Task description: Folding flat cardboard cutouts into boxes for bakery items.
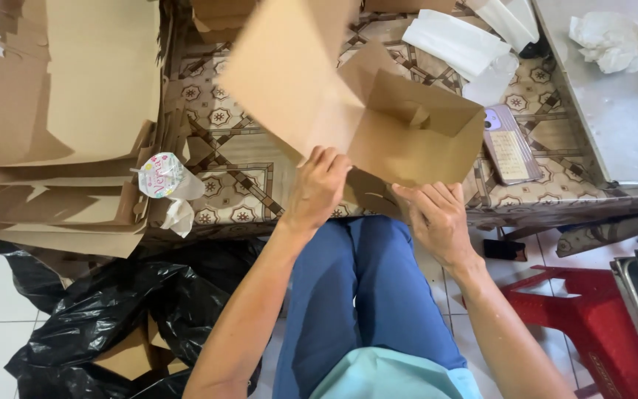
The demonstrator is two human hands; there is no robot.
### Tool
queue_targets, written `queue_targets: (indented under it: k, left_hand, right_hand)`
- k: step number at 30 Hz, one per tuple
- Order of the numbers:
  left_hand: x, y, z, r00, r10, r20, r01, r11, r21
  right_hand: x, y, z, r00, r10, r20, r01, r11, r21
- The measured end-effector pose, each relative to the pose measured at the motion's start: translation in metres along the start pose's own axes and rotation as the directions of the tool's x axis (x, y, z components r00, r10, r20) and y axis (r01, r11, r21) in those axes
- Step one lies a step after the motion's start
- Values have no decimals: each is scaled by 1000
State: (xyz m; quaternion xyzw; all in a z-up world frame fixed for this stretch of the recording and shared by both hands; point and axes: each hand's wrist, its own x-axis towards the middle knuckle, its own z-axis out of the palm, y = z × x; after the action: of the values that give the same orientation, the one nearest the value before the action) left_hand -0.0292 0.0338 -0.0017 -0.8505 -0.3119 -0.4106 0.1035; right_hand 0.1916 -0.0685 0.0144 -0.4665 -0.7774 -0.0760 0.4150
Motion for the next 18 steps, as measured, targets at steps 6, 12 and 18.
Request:
queue_targets:
  k: [6, 12, 18]
  left_hand:
    - [-3, 11, -17, 999, -37, -34, 38, 999, 21]
    - [-5, 20, 8, 999, 45, 27, -46, 998, 36]
    - [11, 27, -11, 983, 120, 137, -131, 988, 77]
  right_hand:
    - [5, -2, 0, 1000, 4, -4, -4, 1000, -6]
    - [4, -2, -1, 1000, 3, 9, -3, 1000, 20]
    - [-2, 4, 2, 999, 13, 37, -13, 1000, 5]
